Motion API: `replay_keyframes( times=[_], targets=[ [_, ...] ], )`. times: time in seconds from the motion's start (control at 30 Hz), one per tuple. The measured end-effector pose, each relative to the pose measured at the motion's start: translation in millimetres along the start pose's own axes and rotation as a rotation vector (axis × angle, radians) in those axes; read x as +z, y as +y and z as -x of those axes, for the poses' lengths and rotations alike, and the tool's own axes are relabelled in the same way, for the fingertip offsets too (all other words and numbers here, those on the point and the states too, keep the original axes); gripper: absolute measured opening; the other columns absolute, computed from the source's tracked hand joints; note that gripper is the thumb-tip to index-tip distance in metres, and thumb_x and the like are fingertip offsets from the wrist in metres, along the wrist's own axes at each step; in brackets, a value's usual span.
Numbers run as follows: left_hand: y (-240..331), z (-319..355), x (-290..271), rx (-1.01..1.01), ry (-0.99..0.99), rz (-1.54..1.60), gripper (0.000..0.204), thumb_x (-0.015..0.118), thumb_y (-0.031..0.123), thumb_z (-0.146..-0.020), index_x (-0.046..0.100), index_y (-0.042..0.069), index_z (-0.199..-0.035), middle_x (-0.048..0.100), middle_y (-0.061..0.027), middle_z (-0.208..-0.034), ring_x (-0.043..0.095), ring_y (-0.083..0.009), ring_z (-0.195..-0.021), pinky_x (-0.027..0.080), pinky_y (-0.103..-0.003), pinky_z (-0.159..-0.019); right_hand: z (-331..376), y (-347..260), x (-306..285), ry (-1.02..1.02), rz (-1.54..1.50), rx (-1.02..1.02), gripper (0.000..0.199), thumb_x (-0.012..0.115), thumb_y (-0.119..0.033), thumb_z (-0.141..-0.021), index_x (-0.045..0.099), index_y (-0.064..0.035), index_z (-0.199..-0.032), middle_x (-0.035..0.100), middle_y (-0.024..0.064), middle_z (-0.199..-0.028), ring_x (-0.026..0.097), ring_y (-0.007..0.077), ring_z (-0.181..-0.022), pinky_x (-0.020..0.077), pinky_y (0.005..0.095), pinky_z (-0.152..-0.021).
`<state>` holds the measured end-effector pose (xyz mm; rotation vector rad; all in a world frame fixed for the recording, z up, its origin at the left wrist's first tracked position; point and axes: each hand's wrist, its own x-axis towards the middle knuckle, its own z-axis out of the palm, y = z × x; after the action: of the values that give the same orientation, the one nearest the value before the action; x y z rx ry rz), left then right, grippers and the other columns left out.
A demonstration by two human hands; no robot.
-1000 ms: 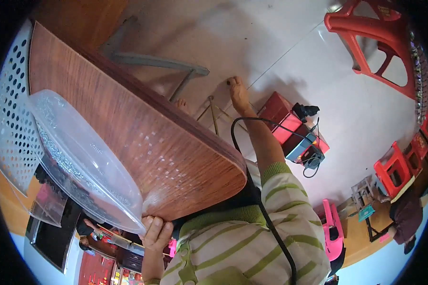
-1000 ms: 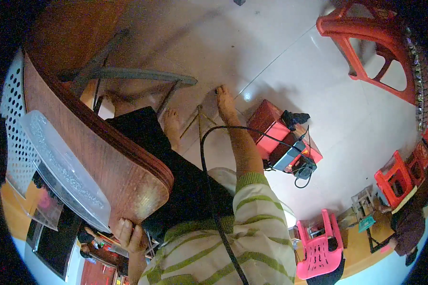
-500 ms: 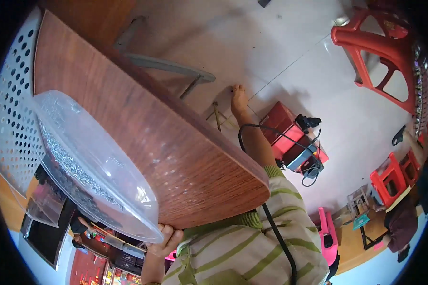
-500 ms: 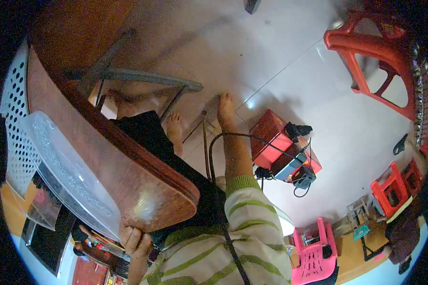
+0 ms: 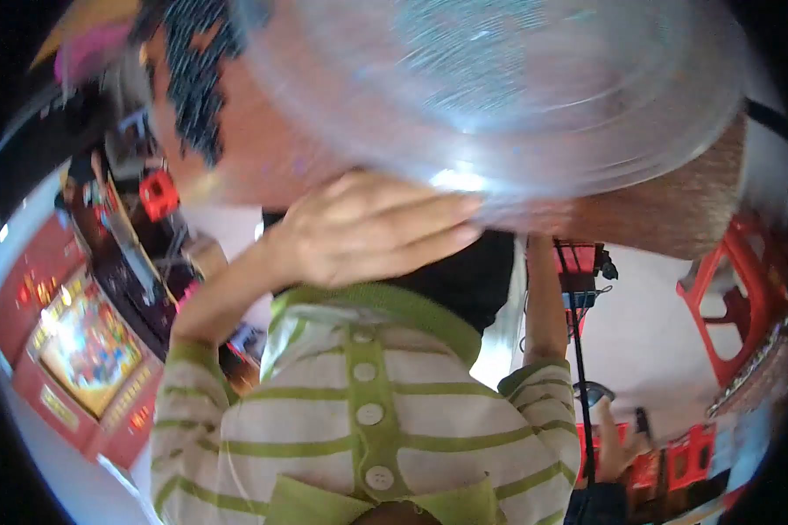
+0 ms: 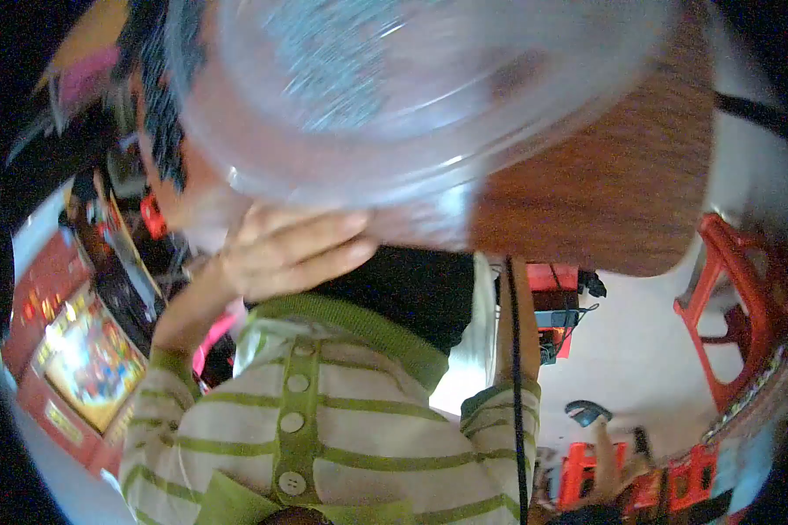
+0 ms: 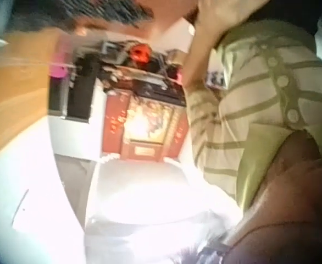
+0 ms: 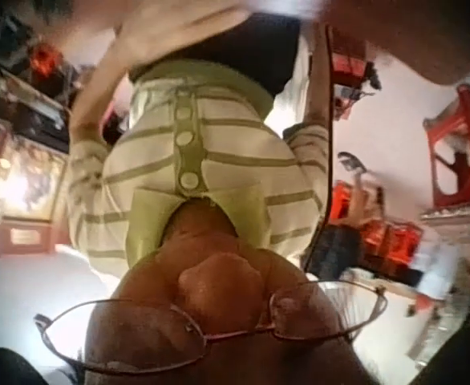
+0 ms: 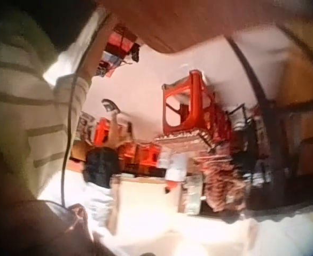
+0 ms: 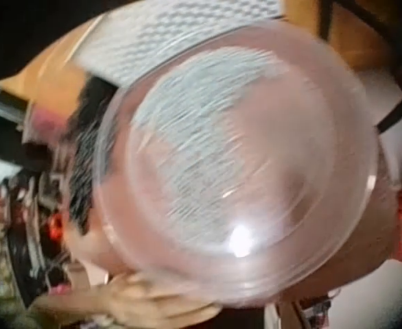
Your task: Assembling small black plastic links or rings together by hand.
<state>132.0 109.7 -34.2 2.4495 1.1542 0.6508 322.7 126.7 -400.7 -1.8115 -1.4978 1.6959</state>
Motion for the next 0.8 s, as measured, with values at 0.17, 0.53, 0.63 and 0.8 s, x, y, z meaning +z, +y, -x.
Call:
replay_keyframes(
  times=[0.17,0.53,0.63,0.8],
  targets=[
    [-7,13,-9,-0.02,0.066,0.087,0.031,0.057,0.01,-0.08,0.065,-0.001,-0.108,0.059,-0.0119,-0.124,0.054,-0.0279,-0.118,0.048,-0.038,-0.094,81,-50,-54,-0.038,-0.073,-0.144,0.031,0.053,0.001,-0.086,0.054,0.0006,-0.117,0.061,0.0183,-0.103,0.061,0.0274,-0.09,0.048,0.0366,-0.079],
    [15,138,-42,-0.089,0.129,0.191,0.023,0.057,0.0,-0.081,0.067,-0.004,-0.101,0.065,-0.016,-0.11,0.061,-0.0297,-0.106,0.053,-0.038,-0.086,224,-167,-52,0.245,0.142,-0.377,0.013,0.061,-0.004,-0.087,0.06,0.0004,-0.1,0.061,0.0066,-0.085,0.056,0.014,-0.076,0.0459,0.0266,-0.072],
    [26,211,-47,-0.456,0.18,0.164,0.027,0.055,-0.008,-0.079,0.068,0.002,-0.101,0.065,-0.0134,-0.109,0.062,-0.0299,-0.101,0.05,-0.037,-0.088,246,-183,-53,0.217,-0.012,-0.322,0.014,0.067,-0.007,-0.086,0.062,-0.0014,-0.097,0.059,0.002,-0.084,0.053,0.0084,-0.071,0.0438,0.0216,-0.066],
    [53,276,4,-0.758,0.0,-0.079,0.055,0.065,0.021,-0.082,0.05,0.014,-0.135,0.033,-0.0135,-0.148,0.024,-0.0363,-0.139,0.022,-0.052,-0.111,264,-228,-36,0.104,-0.067,-0.427,0.01,0.068,-0.005,-0.085,0.063,-0.0014,-0.093,0.058,0.0003,-0.081,0.051,0.0056,-0.07,0.0422,0.0188,-0.063]
  ],
)
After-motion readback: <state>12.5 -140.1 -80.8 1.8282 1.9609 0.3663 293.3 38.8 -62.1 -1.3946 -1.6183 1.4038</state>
